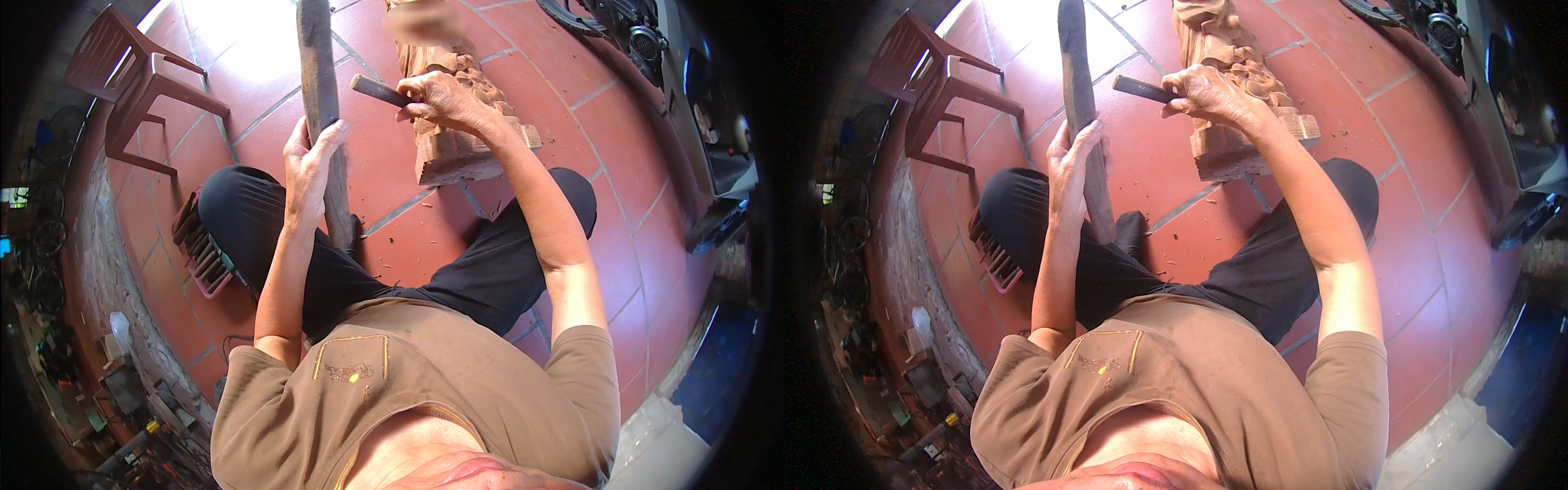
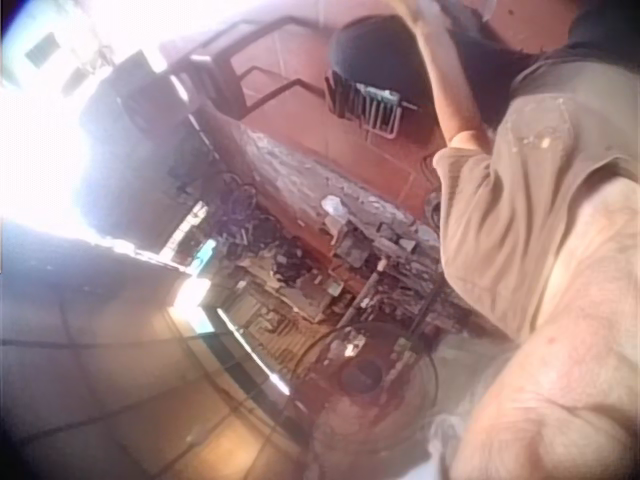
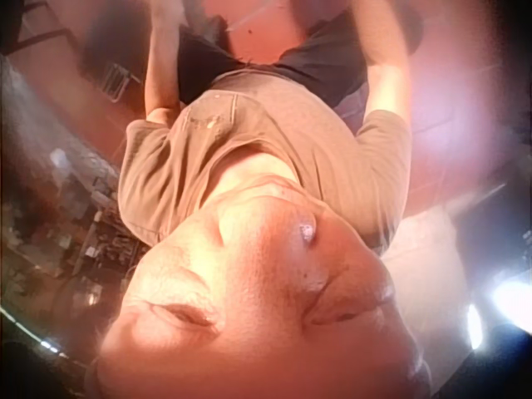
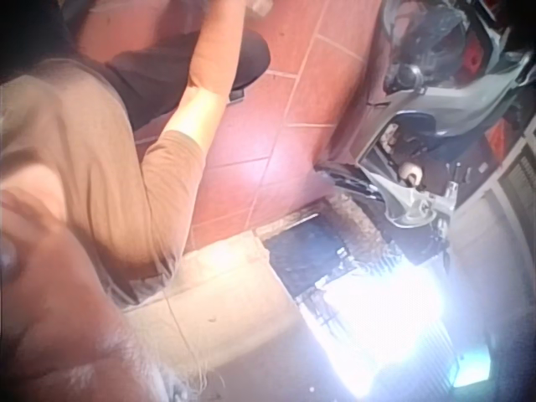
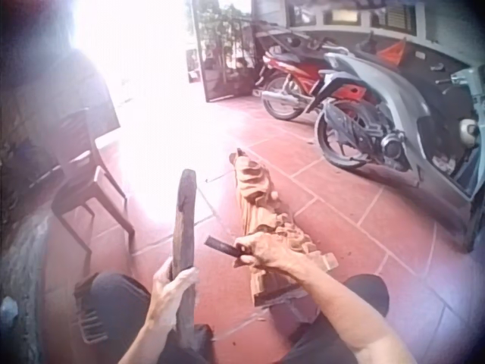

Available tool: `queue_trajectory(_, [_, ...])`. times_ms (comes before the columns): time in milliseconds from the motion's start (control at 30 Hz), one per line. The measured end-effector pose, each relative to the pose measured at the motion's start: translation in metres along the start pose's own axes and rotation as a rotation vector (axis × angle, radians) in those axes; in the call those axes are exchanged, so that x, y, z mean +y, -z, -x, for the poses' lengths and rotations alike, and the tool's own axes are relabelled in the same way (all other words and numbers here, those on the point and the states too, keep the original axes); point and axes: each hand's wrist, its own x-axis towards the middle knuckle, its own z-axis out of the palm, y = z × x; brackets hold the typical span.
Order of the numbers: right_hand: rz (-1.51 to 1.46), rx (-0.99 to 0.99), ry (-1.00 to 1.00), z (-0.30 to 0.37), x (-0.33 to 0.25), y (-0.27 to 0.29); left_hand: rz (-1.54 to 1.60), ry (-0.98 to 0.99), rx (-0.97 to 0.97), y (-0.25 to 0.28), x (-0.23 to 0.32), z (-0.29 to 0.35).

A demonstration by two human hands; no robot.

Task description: The person carves a wooden block using a chisel and mallet, then switches to a rotary tool to refine details. The person holds the wood steady while striking the chisel and later guides the rotary tool along the surface.

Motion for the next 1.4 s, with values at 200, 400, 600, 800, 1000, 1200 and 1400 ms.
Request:
queue_trajectory(200, [0.107, 0.078, 0.062, -0.002, -0.001, 0.001, 0.103, -0.111, 0.082, 0.003, -0.007, 0.004])
queue_trajectory(400, [0.135, 0.091, 0.083, -0.004, 0.000, -0.004, -0.080, 0.068, -0.067, 0.018, -0.009, 0.015])
queue_trajectory(600, [0.138, 0.110, 0.093, -0.001, 0.001, -0.006, 0.118, -0.148, 0.126, 0.020, 0.001, 0.009])
queue_trajectory(800, [0.163, 0.060, 0.067, -0.002, -0.004, -0.004, -0.175, 0.082, -0.096, 0.025, -0.005, 0.019])
queue_trajectory(1000, [0.032, 0.340, 0.088, 0.006, 0.023, 0.013, 0.035, 0.045, 0.026, 0.028, 0.000, 0.013])
queue_trajectory(1200, [-0.093, 0.275, -0.042, 0.022, 0.008, 0.027, -0.072, -0.080, 0.016, 0.014, -0.001, 0.013])
queue_trajectory(1400, [-0.033, 0.291, 0.082, 0.018, 0.023, 0.015, -0.110, -0.171, -0.018, -0.011, 0.008, 0.020])
